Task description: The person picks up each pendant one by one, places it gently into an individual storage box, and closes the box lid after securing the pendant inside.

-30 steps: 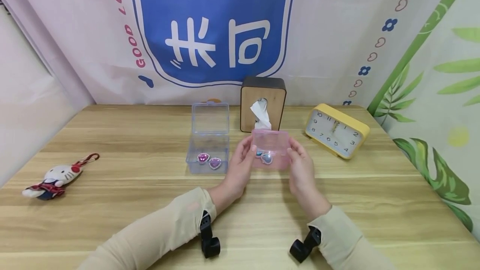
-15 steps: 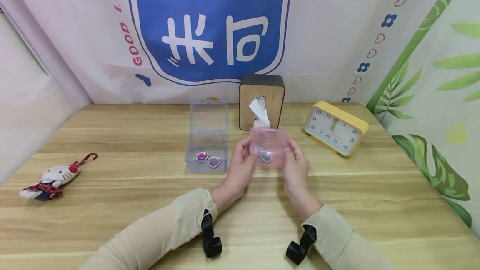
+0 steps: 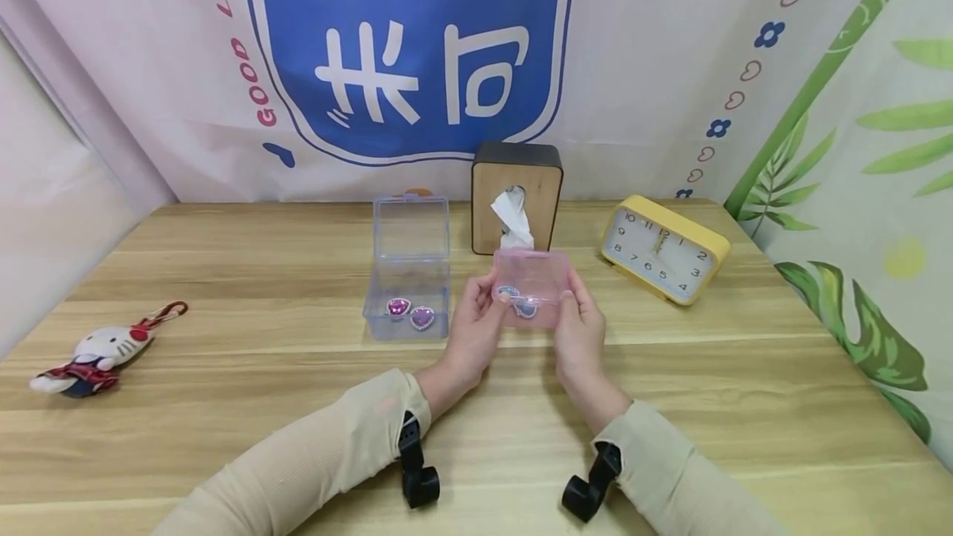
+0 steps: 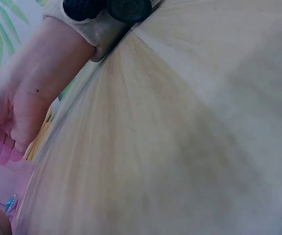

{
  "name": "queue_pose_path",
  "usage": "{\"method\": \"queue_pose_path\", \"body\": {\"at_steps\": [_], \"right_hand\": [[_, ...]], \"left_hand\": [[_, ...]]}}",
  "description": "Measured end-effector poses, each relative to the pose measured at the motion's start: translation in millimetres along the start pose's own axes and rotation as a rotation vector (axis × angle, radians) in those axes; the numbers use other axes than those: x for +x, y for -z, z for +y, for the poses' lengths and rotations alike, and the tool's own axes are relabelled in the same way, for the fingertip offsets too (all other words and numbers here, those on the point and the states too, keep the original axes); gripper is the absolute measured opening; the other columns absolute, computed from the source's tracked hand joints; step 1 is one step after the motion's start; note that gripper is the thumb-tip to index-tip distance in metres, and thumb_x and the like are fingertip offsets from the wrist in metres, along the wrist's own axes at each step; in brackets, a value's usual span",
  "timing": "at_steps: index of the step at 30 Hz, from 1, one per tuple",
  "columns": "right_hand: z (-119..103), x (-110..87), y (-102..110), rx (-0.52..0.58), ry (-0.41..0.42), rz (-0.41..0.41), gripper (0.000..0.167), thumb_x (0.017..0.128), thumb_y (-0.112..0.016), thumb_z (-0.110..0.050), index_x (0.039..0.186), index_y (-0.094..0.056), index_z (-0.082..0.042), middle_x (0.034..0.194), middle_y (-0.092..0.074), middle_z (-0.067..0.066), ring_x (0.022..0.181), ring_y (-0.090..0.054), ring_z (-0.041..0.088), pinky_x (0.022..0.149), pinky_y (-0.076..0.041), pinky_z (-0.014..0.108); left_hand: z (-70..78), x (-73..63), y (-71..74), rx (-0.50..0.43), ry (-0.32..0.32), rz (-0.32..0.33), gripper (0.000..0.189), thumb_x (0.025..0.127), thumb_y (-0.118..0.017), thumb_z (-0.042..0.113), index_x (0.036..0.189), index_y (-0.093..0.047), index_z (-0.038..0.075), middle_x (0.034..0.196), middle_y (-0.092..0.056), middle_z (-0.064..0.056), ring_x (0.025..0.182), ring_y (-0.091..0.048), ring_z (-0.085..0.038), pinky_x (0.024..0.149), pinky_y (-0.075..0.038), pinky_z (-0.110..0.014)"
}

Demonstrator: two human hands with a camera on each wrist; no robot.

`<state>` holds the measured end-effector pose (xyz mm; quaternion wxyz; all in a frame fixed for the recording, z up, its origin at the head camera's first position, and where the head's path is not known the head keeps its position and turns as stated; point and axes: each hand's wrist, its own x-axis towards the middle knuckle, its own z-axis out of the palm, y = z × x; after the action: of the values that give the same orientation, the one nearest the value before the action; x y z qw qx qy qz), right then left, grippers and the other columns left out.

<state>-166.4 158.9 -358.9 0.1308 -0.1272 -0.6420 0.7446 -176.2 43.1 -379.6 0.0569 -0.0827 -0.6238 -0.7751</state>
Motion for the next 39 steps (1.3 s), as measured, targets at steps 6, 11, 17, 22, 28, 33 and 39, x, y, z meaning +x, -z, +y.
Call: {"method": "queue_pose_path", "body": {"at_steps": [6, 11, 17, 22, 28, 33, 39], "right_hand": [[-3.9, -1.2, -1.9, -0.014, -0.017, -0.001, 0.046, 0.096, -0.031, -0.002, 0.142, -0.031, -0.005, 0.15, -0.029, 0.006, 0.139, -0.023, 0.014, 0.111, -0.024, 0.02], [-5.1, 0.7, -2.7, -0.001, -0.016, -0.003, 0.046, 0.096, -0.03, -0.002, 0.142, -0.03, -0.004, 0.15, -0.028, 0.005, 0.139, -0.021, 0.013, 0.111, -0.022, 0.019], [-3.1, 0.6, -2.2, 0.002, -0.014, -0.034, 0.047, 0.097, -0.031, -0.003, 0.143, -0.026, -0.004, 0.152, -0.023, 0.004, 0.14, -0.019, 0.012, 0.112, -0.019, 0.019], [-0.3, -0.4, -1.7, 0.004, -0.011, -0.051, 0.046, 0.098, -0.032, -0.004, 0.144, -0.024, -0.004, 0.152, -0.021, 0.003, 0.14, -0.017, 0.011, 0.113, -0.018, 0.019], [1.3, -0.9, -1.7, 0.002, -0.006, -0.052, 0.046, 0.099, -0.034, -0.007, 0.144, -0.025, -0.004, 0.152, -0.022, 0.003, 0.14, -0.019, 0.012, 0.113, -0.02, 0.02], [0.1, 0.4, -2.1, -0.026, -0.019, -0.05, 0.046, 0.098, -0.034, -0.007, 0.143, -0.026, -0.006, 0.151, -0.023, 0.003, 0.14, -0.018, 0.012, 0.113, -0.02, 0.021], [-3.8, 0.0, -1.7, -0.061, -0.046, -0.044, 0.047, 0.098, -0.035, -0.007, 0.144, -0.027, -0.007, 0.151, -0.024, 0.003, 0.14, -0.019, 0.012, 0.113, -0.02, 0.023]], "left_hand": [[1.4, 1.4, 0.7, 0.023, 0.002, 0.01, 0.029, 0.091, -0.049, -0.001, 0.119, -0.046, -0.009, 0.144, -0.034, -0.021, 0.133, -0.034, -0.029, 0.109, -0.031, -0.03], [4.0, 2.5, 0.5, 0.03, 0.005, 0.014, 0.029, 0.09, -0.05, -0.001, 0.118, -0.047, -0.009, 0.144, -0.034, -0.02, 0.134, -0.034, -0.027, 0.108, -0.031, -0.028], [4.7, 0.6, -1.1, 0.018, 0.014, 0.019, 0.028, 0.091, -0.049, 0.0, 0.118, -0.046, -0.007, 0.145, -0.032, -0.02, 0.134, -0.034, -0.027, 0.107, -0.032, -0.027], [2.3, -0.6, -0.8, 0.068, 0.003, 0.038, 0.026, 0.093, -0.048, 0.004, 0.118, -0.047, -0.004, 0.145, -0.032, -0.021, 0.133, -0.034, -0.028, 0.108, -0.032, -0.028], [1.6, 0.9, -0.4, 0.1, 0.032, 0.041, 0.026, 0.093, -0.047, 0.003, 0.118, -0.046, -0.005, 0.146, -0.031, -0.02, 0.134, -0.032, -0.026, 0.109, -0.03, -0.029], [3.9, 2.7, -2.0, 0.116, 0.07, 0.043, 0.027, 0.093, -0.048, 0.003, 0.119, -0.045, -0.005, 0.147, -0.029, -0.018, 0.135, -0.031, -0.025, 0.11, -0.029, -0.03], [6.6, 4.8, -1.0, 0.121, 0.076, 0.031, 0.026, 0.092, -0.048, 0.001, 0.118, -0.045, -0.004, 0.146, -0.029, -0.021, 0.134, -0.032, -0.027, 0.109, -0.03, -0.031]]}}
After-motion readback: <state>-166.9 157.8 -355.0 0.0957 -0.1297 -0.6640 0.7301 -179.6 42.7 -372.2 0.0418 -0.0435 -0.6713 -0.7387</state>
